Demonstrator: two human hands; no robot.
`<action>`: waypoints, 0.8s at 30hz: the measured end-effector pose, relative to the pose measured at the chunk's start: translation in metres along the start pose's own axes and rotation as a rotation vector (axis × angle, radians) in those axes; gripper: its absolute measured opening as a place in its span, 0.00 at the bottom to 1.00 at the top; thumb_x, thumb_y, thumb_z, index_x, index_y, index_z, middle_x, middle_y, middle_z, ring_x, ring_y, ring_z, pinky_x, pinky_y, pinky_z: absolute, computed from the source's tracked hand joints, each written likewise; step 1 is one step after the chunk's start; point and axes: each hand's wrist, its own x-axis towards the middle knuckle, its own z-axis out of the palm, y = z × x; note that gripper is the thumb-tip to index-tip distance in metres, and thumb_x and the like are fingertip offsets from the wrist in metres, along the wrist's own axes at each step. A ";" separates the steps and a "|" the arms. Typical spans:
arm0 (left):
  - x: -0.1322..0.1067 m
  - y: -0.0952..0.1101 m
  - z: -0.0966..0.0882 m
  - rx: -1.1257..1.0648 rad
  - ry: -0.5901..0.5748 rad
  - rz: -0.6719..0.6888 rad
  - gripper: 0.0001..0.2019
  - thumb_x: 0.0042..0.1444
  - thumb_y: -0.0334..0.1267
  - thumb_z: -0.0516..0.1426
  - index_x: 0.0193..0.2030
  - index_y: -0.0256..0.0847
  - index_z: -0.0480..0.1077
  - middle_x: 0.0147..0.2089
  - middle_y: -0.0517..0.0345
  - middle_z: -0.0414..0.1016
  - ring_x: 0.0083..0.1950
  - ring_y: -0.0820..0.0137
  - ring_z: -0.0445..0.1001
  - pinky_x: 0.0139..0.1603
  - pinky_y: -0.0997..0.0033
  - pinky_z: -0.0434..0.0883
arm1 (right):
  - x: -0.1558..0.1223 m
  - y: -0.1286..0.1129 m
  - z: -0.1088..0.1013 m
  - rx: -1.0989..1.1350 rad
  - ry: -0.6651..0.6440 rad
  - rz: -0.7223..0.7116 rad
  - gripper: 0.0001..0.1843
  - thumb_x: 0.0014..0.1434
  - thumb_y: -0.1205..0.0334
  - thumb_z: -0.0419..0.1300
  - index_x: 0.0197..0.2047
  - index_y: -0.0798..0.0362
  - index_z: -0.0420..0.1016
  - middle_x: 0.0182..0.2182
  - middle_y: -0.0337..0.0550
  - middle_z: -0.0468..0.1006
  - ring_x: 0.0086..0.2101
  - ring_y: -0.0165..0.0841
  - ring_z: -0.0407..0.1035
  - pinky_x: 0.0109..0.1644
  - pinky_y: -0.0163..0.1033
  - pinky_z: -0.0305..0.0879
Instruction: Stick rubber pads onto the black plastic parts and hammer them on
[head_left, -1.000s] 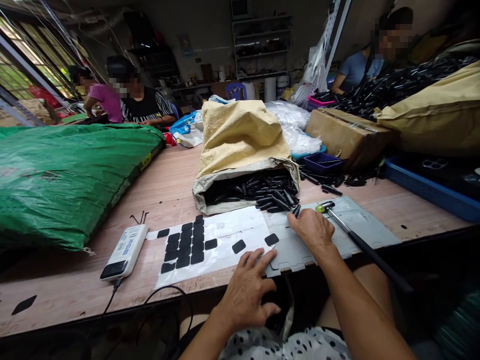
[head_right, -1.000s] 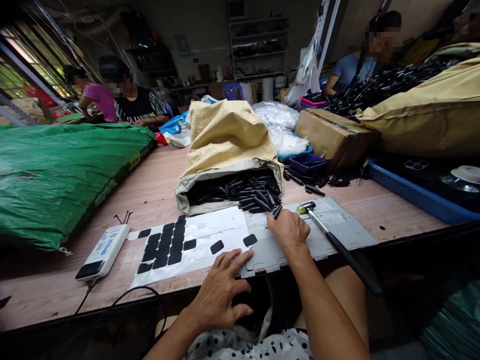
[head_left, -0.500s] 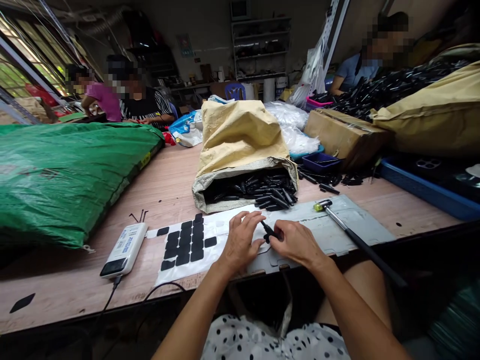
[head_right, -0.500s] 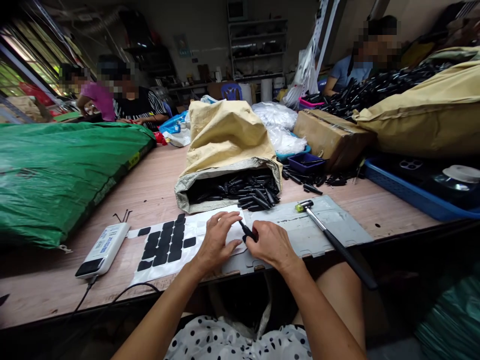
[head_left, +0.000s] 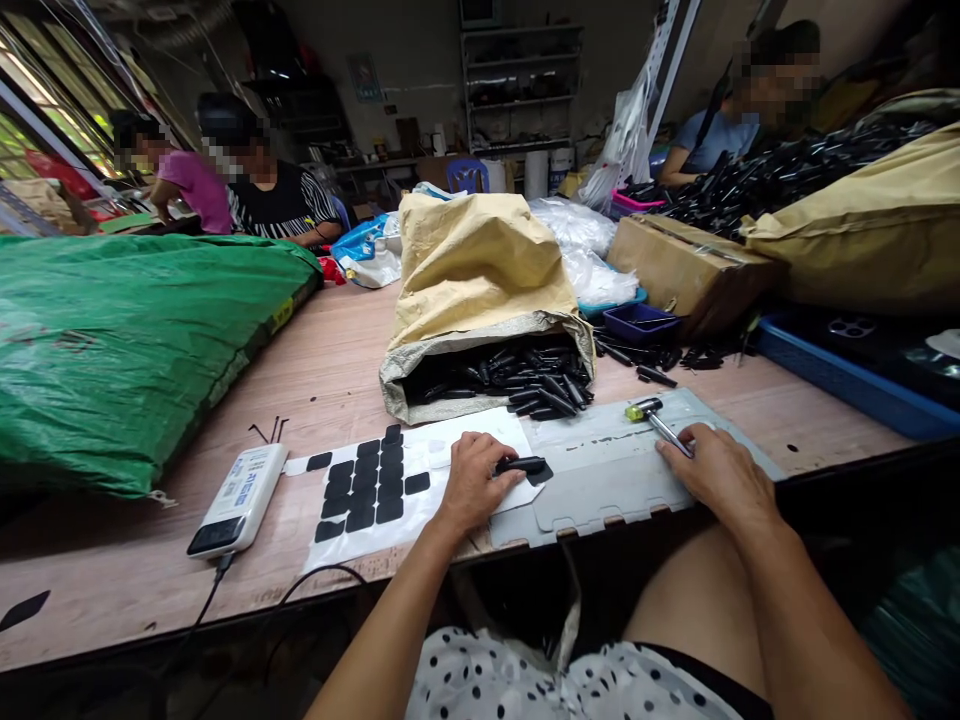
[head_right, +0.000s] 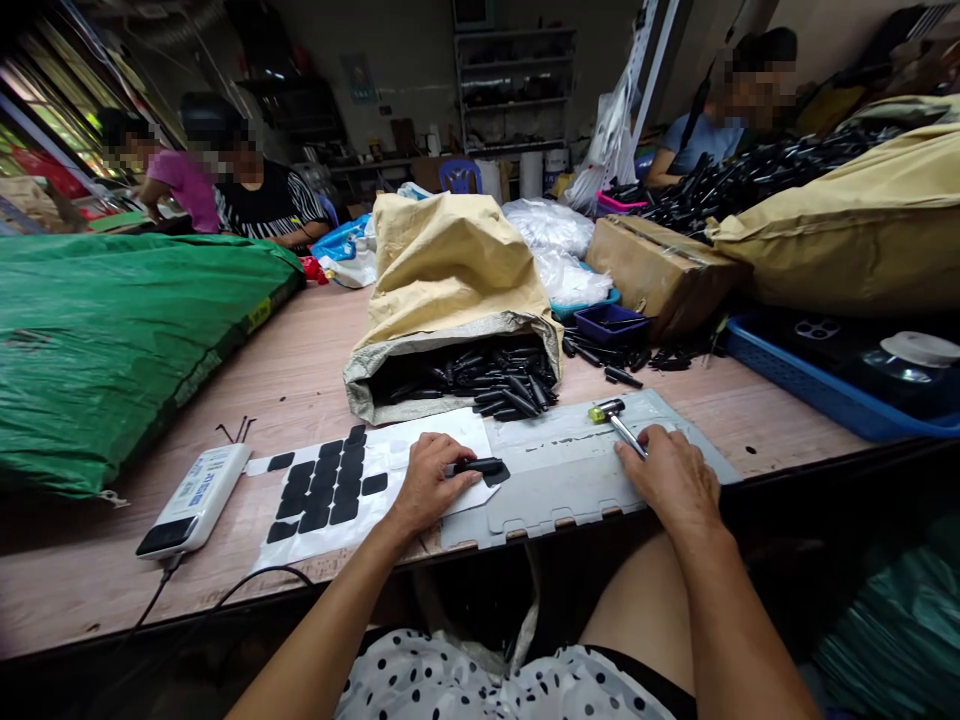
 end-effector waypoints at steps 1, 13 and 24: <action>0.001 0.000 0.000 -0.004 -0.007 -0.010 0.09 0.54 0.39 0.69 0.41 0.45 0.79 0.38 0.57 0.77 0.50 0.58 0.67 0.54 0.56 0.61 | 0.001 0.003 0.003 0.011 -0.030 -0.007 0.21 0.66 0.46 0.52 0.48 0.53 0.76 0.45 0.57 0.77 0.44 0.50 0.71 0.42 0.49 0.63; 0.003 0.000 0.001 -0.016 0.004 -0.110 0.09 0.51 0.36 0.67 0.40 0.47 0.79 0.36 0.59 0.78 0.48 0.60 0.68 0.54 0.58 0.61 | -0.056 -0.073 -0.008 0.767 0.163 -0.465 0.14 0.66 0.54 0.54 0.47 0.52 0.76 0.42 0.48 0.81 0.41 0.39 0.75 0.48 0.43 0.70; 0.004 -0.001 0.002 -0.002 0.020 -0.147 0.09 0.50 0.37 0.69 0.39 0.47 0.79 0.36 0.60 0.79 0.49 0.60 0.68 0.53 0.58 0.61 | -0.090 -0.107 0.000 0.851 0.007 -0.619 0.17 0.70 0.60 0.52 0.58 0.49 0.75 0.53 0.47 0.79 0.53 0.38 0.74 0.59 0.45 0.70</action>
